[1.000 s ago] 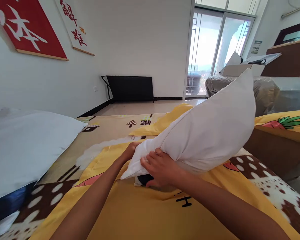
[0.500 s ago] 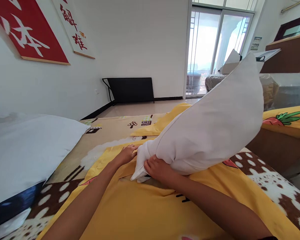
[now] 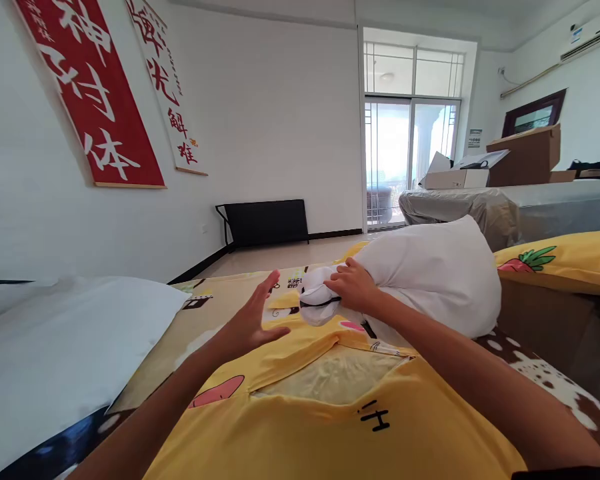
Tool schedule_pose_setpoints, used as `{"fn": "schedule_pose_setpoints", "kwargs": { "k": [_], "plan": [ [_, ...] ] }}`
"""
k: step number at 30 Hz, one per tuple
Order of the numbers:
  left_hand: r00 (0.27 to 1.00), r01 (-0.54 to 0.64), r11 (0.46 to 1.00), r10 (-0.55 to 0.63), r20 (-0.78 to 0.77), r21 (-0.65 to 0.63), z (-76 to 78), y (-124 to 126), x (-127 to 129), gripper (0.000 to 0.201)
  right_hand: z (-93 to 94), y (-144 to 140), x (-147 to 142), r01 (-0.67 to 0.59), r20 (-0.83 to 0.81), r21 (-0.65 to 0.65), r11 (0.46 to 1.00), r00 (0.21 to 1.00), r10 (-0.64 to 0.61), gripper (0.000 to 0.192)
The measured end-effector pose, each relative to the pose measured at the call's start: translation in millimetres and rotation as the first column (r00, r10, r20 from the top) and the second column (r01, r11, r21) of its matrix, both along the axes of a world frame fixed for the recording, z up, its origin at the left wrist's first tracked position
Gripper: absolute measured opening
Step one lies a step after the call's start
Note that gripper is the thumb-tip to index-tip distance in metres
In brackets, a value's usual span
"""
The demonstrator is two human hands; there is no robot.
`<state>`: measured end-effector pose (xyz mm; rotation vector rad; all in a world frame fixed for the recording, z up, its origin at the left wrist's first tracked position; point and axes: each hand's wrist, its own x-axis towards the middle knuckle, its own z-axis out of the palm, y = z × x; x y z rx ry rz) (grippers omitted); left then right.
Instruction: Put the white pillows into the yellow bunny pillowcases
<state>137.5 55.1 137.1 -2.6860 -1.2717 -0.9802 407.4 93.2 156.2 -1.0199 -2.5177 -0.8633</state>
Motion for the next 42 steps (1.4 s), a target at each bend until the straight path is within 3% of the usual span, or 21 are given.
{"fn": "schedule_pose_setpoints", "kwargs": {
  "k": [2, 5, 9, 14, 19, 23, 25, 28, 31, 35, 37, 39, 42],
  "plan": [
    [0.995, 0.094, 0.991, -0.092, -0.031, 0.091, 5.5, -11.2, 38.6, 0.123, 25.2, -10.9, 5.2, 0.002, 0.043, 0.027, 1.000, 0.999, -0.003, 0.017],
    [0.992, 0.110, 0.970, -0.122, 0.043, 0.217, 11.4, -20.6, 83.2, 0.130, 56.7, -29.7, 2.2, 0.014, 0.120, 0.035, 0.999, 0.993, -0.018, 0.020],
    [0.971, -0.032, 0.956, -0.040, 0.236, 0.291, 8.6, -22.8, 104.6, 0.105, 84.6, -46.3, -8.7, 0.033, 0.235, -0.022, 0.999, 0.972, -0.027, 0.022],
    [0.888, -0.111, 0.987, 0.045, 0.457, 0.118, -5.1, -25.4, 100.5, 0.064, 94.0, -46.8, -19.5, 0.051, 0.292, -0.194, 0.980, 0.957, 0.008, 0.016],
    [0.894, -0.068, 0.995, 0.028, 0.448, 0.073, -14.0, -23.8, 95.5, 0.030, 82.4, -39.0, -16.9, 0.034, 0.236, -0.428, 0.903, 0.969, 0.075, 0.019],
    [0.925, 0.007, 0.998, -0.032, 0.379, 0.067, -16.1, -18.3, 102.0, 0.033, 53.9, -25.8, -0.6, -0.065, 0.078, -0.607, 0.792, 0.987, 0.141, 0.029],
    [0.913, 0.043, 0.998, -0.055, 0.404, 0.040, -17.1, -14.3, 107.4, 0.033, 36.6, -18.4, 6.9, -0.078, 0.017, -0.640, 0.764, 0.993, 0.116, 0.033],
    [0.854, 0.096, 0.995, -0.064, 0.517, -0.034, -20.0, -7.1, 110.3, 0.026, 20.7, -12.0, 10.7, -0.067, -0.046, -0.599, 0.798, 0.998, 0.050, 0.035],
    [0.790, 0.119, 0.980, 0.005, 0.613, -0.161, -24.6, 0.9, 104.2, 0.022, 22.5, -17.4, 7.5, -0.044, -0.020, -0.545, 0.837, 0.999, 0.040, 0.043],
    [0.713, 0.144, 0.938, 0.122, 0.690, -0.314, -32.4, 13.6, 93.1, 0.032, 26.3, -43.6, 7.6, -0.026, 0.017, -0.606, 0.795, 0.999, 0.046, 0.048],
    [0.676, 0.166, 0.925, 0.146, 0.723, -0.342, -36.5, 21.1, 90.4, 0.031, 18.1, -56.3, 13.3, 0.006, 0.007, -0.601, 0.799, 1.000, -0.002, 0.069],
    [0.649, 0.177, 0.914, 0.171, 0.742, -0.365, -40.2, 28.5, 89.7, 0.030, 6.0, -59.5, 21.8, 0.064, 0.003, -0.570, 0.819, 0.997, -0.075, 0.105],
    [0.605, 0.213, 0.893, 0.198, 0.771, -0.396, -45.0, 36.7, 90.8, 0.031, -8.5, -38.1, 35.2, 0.169, 0.048, -0.583, 0.795, 0.984, -0.174, 0.138]
  ]
}}
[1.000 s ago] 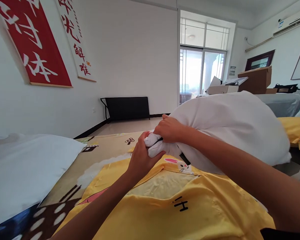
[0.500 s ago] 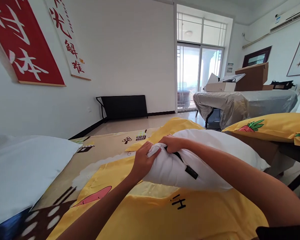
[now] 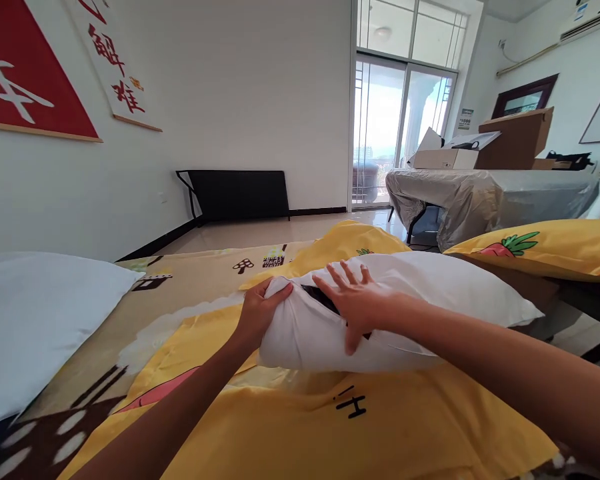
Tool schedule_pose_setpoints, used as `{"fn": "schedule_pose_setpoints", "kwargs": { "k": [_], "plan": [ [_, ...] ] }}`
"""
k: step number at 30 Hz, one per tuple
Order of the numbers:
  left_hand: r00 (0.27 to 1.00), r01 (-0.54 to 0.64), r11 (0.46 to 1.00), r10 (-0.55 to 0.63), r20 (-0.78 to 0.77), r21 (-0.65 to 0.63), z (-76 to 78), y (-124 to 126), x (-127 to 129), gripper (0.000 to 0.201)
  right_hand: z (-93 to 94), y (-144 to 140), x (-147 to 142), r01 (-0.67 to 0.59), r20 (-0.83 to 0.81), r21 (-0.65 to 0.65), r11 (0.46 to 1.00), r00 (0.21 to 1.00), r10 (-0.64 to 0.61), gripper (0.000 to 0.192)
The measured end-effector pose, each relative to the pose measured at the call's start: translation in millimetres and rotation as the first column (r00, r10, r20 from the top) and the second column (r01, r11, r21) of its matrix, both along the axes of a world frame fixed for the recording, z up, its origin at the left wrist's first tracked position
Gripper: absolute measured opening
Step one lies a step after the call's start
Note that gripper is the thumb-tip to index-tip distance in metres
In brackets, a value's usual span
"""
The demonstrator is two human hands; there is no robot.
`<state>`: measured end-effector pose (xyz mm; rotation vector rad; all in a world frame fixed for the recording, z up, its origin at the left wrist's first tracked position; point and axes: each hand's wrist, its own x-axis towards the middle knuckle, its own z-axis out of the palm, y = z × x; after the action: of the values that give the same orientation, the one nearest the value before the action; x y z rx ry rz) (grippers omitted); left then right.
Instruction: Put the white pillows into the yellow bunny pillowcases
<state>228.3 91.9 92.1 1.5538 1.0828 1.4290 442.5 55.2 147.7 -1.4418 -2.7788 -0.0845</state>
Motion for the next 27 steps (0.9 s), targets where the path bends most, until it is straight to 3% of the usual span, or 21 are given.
{"fn": "schedule_pose_setpoints", "kwargs": {
  "k": [4, 8, 15, 18, 22, 27],
  "plan": [
    [0.998, 0.060, 0.997, -0.059, 0.031, -0.042, -8.4, 2.1, 1.7, 0.035, -15.2, 51.2, 10.4, 0.067, 0.091, -0.170, 0.983, 0.994, -0.052, 0.144],
    [0.993, 0.114, 0.990, -0.117, -0.027, -0.085, -17.9, -4.0, 1.9, 0.036, -41.4, 71.2, 14.9, -0.085, -0.029, -0.297, 0.951, 0.996, 0.080, 0.127],
    [0.965, 0.167, 0.985, -0.152, -0.214, 0.052, -8.6, -21.4, 17.5, 0.037, -70.5, 47.6, 29.9, -0.154, -0.302, -0.110, 0.982, 0.947, 0.114, 0.106],
    [0.952, 0.148, 0.984, -0.115, -0.285, 0.098, -3.7, -26.7, 26.4, 0.036, -77.1, 38.4, 30.3, -0.106, -0.347, -0.052, 0.993, 0.934, 0.081, 0.077],
    [0.938, 0.061, 0.989, -0.012, -0.346, 0.133, 0.2, -33.9, 25.5, 0.034, -76.6, 29.1, 20.1, 0.015, -0.267, -0.003, 1.000, 0.964, -0.015, 0.032],
    [0.957, 0.056, 0.994, -0.026, -0.289, 0.096, -5.5, -54.3, -12.7, 0.029, -48.3, 18.8, 6.5, 0.052, -0.030, 0.074, 0.996, 0.998, -0.050, 0.020]
  ]
}}
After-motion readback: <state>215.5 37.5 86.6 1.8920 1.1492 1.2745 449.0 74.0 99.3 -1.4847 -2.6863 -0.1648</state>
